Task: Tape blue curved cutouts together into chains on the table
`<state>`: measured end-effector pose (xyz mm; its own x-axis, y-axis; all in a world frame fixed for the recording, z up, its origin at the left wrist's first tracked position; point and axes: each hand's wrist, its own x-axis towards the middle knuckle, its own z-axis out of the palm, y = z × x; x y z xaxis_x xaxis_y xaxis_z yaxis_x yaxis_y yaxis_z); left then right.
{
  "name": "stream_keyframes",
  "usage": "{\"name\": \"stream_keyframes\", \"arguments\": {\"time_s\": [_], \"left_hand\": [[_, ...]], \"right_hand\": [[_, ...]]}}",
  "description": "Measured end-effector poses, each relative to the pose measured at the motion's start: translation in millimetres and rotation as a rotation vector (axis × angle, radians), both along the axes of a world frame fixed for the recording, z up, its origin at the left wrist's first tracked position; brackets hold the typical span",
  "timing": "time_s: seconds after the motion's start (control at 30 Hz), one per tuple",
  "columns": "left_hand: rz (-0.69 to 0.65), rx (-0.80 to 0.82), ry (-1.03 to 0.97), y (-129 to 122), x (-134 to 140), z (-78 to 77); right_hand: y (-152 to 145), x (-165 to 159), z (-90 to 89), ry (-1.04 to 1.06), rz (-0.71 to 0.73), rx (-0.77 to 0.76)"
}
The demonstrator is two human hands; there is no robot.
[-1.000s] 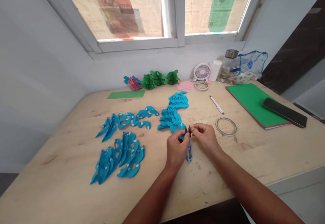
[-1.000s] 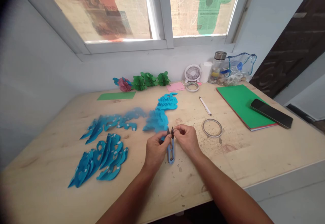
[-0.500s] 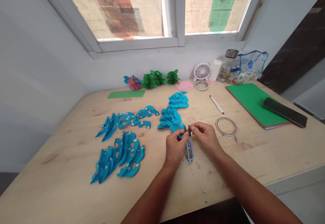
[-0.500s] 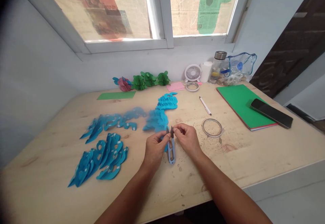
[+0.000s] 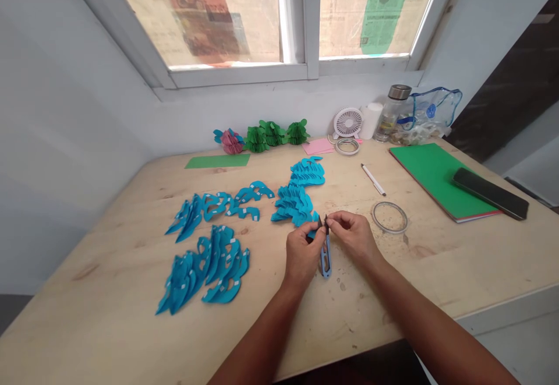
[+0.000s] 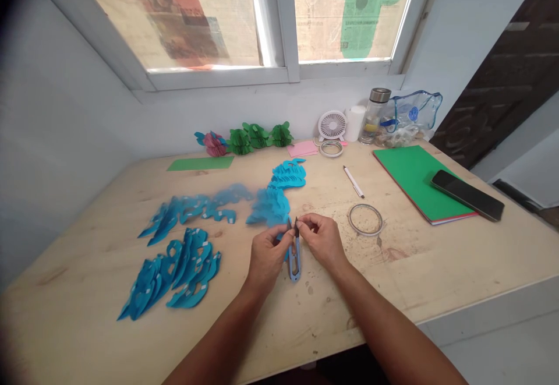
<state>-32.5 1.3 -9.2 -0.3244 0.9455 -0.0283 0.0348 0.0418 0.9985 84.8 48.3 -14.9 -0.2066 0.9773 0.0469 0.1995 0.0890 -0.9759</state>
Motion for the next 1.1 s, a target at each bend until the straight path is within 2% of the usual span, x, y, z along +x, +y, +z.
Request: {"name": "stream_keyframes", "arguments": {"time_s": [0.4, 0.57, 0.8, 0.9, 1.1], "left_hand": [[-0.029, 0.025, 0.042, 1, -1, -4.8], [-0.024, 0.005, 0.05, 1, 0, -4.9], [0.023, -0.01, 0.079, -2, 5, 4.3], [0.019, -0.011, 0.083, -2, 3, 4.9], [0.029, 0.005, 0.082, -3, 0, 2.9]], "right_hand": [[-2, 1, 2.8, -0.13, 0.051, 0.12], [-5, -2, 3.8, -0.177, 0.016, 0.135], [-6, -3, 3.8, -0.298, -0.057, 0.183], [-5, -1, 4.9, -0.262, -0.019, 0.144], [-2, 3, 7.3, -0.055, 0.111, 0.052]]}}
